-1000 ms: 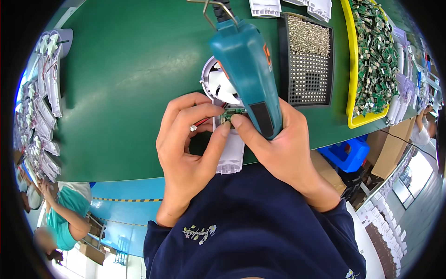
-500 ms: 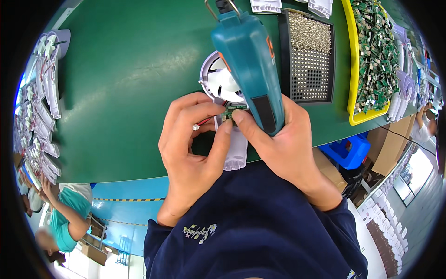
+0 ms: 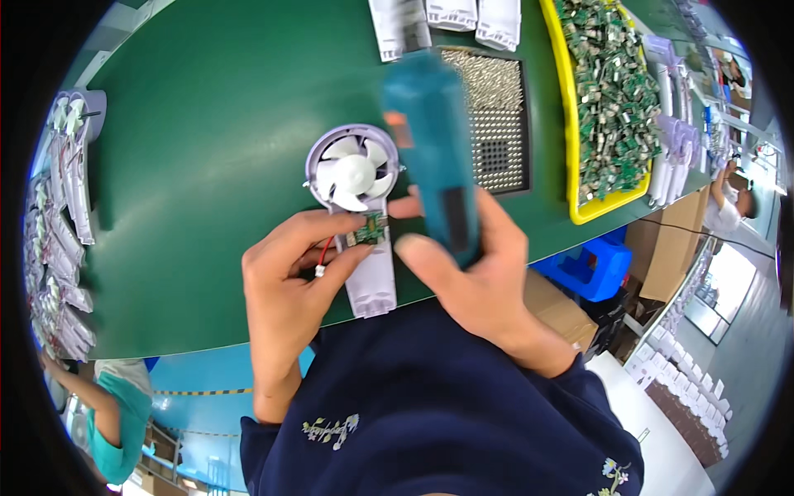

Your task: Assemble handheld fans by installing PCBs and fastening them with an electric screwdriver at an assembly line.

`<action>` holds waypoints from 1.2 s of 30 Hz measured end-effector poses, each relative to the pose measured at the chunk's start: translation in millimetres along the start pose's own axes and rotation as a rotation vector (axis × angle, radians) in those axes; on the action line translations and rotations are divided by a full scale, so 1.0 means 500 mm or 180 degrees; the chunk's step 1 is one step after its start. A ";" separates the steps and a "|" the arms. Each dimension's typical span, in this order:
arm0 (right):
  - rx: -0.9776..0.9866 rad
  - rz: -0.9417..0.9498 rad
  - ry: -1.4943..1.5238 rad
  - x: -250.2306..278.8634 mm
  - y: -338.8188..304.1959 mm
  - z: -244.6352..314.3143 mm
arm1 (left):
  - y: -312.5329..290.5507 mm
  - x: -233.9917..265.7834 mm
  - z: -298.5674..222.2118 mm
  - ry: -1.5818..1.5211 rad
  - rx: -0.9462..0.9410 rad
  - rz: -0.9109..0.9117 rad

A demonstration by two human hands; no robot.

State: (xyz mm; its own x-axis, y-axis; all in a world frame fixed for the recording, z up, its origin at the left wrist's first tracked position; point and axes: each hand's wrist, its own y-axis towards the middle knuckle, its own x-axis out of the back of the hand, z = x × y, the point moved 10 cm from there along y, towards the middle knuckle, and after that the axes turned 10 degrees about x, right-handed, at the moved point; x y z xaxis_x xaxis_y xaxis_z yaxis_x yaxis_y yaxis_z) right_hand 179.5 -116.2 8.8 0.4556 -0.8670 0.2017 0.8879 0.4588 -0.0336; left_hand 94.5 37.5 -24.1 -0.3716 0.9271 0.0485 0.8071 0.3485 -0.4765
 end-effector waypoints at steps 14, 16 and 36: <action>0.2764 0.0507 0.1858 0.138 0.065 0.152 | 0.035 -0.078 -0.028 -0.0033 -0.0322 -0.0152; 0.2772 0.0529 0.1909 0.138 0.067 0.139 | 0.033 -0.078 -0.031 -0.0081 -0.0411 -0.0193; 0.2694 0.0793 0.1918 0.105 0.069 0.136 | 0.030 -0.075 -0.035 -0.0102 -0.0372 -0.0182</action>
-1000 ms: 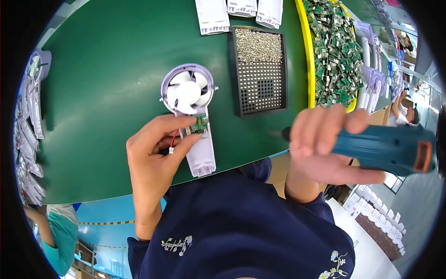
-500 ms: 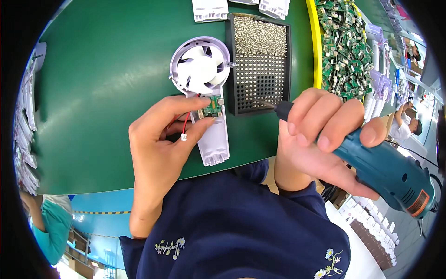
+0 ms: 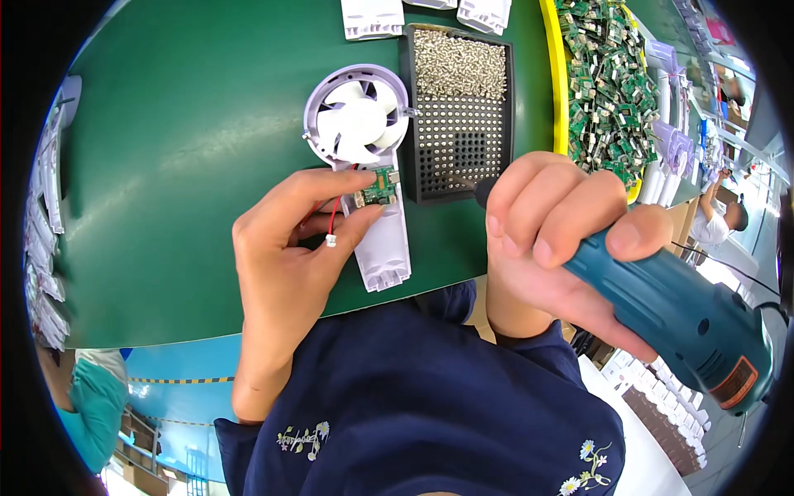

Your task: Assemble handheld fans by installing PCBs and fastening them with an electric screwdriver at an assembly line.

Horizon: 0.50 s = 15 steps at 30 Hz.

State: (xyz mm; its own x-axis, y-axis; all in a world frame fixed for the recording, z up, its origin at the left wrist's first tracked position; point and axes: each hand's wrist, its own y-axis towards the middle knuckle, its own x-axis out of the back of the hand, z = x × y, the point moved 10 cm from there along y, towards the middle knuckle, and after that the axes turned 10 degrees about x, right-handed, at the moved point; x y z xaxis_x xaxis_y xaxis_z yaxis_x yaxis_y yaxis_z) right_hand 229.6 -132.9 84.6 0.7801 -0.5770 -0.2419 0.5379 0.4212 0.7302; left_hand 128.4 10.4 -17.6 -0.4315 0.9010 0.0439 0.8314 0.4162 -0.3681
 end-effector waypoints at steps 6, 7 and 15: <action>0.0028 -0.0179 -0.0160 0.002 0.009 0.022 | -0.001 -0.001 0.006 0.0000 -0.0055 -0.0022; 0.0048 -0.0180 -0.0134 -0.002 0.016 0.028 | -0.001 -0.001 0.003 0.0057 -0.0116 -0.0021; -0.0038 -0.0110 -0.0245 -0.079 0.020 0.010 | 0.004 0.005 0.007 -0.0044 -0.0053 0.0043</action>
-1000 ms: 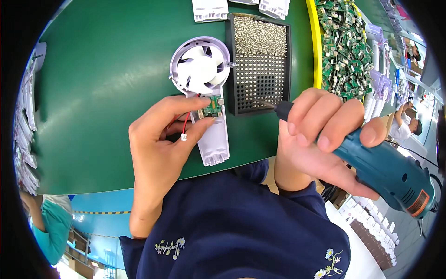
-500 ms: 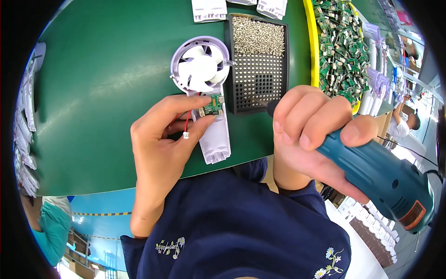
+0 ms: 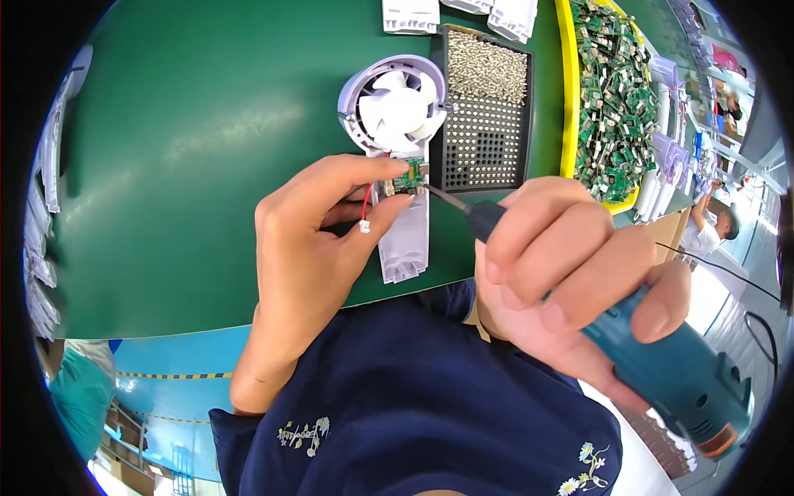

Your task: Assemble handheld fans by installing PCBs and fastening them with an electric screwdriver at an assembly line.

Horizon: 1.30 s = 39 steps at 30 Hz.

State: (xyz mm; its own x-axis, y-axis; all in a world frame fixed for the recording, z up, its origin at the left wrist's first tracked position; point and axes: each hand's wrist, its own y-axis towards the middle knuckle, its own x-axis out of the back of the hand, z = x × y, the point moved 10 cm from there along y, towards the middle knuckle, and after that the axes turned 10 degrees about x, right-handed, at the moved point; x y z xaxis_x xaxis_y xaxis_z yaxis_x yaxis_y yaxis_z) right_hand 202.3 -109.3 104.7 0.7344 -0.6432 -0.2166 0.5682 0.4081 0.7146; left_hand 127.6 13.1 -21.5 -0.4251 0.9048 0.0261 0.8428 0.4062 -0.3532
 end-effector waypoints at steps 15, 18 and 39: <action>-0.0164 0.0368 -0.0072 -0.030 -0.009 -0.012 | -0.003 0.000 -0.005 0.0047 -0.0128 -0.0043; -0.0067 0.0494 -0.0039 -0.035 -0.011 -0.013 | 0.000 -0.003 -0.001 -0.0019 -0.0108 -0.0001; -0.3152 -0.1653 -0.1128 0.097 -0.249 -0.083 | -0.021 0.012 -0.017 -0.0359 -0.0522 0.0072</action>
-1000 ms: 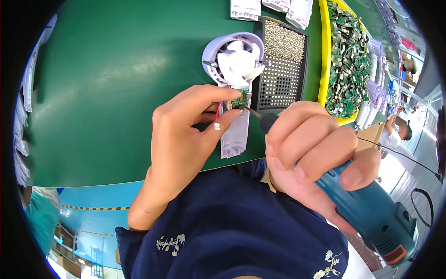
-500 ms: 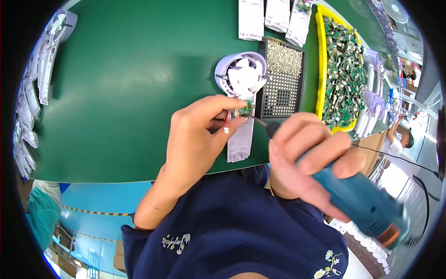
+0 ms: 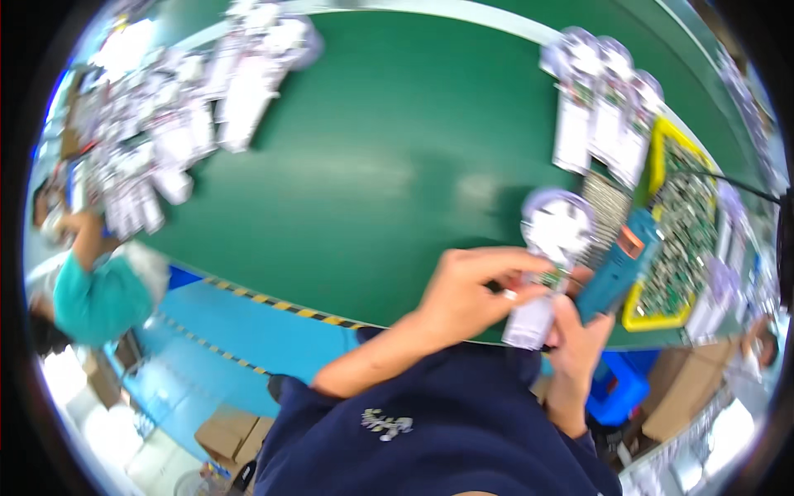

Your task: Assemble handheld fans by installing PCBs and fastening them with an electric screwdriver at an assembly line.

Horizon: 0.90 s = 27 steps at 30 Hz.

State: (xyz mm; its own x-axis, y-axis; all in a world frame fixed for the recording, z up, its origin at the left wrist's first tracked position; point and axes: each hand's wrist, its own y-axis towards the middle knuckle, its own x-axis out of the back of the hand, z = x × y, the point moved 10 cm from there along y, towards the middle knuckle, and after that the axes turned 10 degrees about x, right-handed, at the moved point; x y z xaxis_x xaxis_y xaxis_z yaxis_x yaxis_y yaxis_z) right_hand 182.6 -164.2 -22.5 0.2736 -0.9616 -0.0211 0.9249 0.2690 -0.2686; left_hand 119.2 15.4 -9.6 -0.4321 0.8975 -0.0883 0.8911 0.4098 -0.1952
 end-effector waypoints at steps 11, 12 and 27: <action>-0.0267 0.0469 0.0585 -0.011 -0.008 -0.019 | -0.014 -0.002 0.003 -0.0355 -0.0025 0.0164; -0.0285 0.0581 0.0736 -0.022 -0.008 -0.017 | -0.014 -0.005 0.001 -0.0337 -0.0047 0.0217; -0.0110 0.0652 0.1024 -0.057 -0.007 -0.002 | -0.011 -0.001 0.001 -0.0437 -0.0164 0.0249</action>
State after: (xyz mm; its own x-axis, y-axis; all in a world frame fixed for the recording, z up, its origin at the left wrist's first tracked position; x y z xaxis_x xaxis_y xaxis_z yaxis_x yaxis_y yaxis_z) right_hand 171.4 -137.6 -21.9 0.3498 -0.8574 -0.3776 0.8487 0.4607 -0.2597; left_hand 114.1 12.7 -9.1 -0.3728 0.8978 -0.2346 0.9272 0.3504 -0.1325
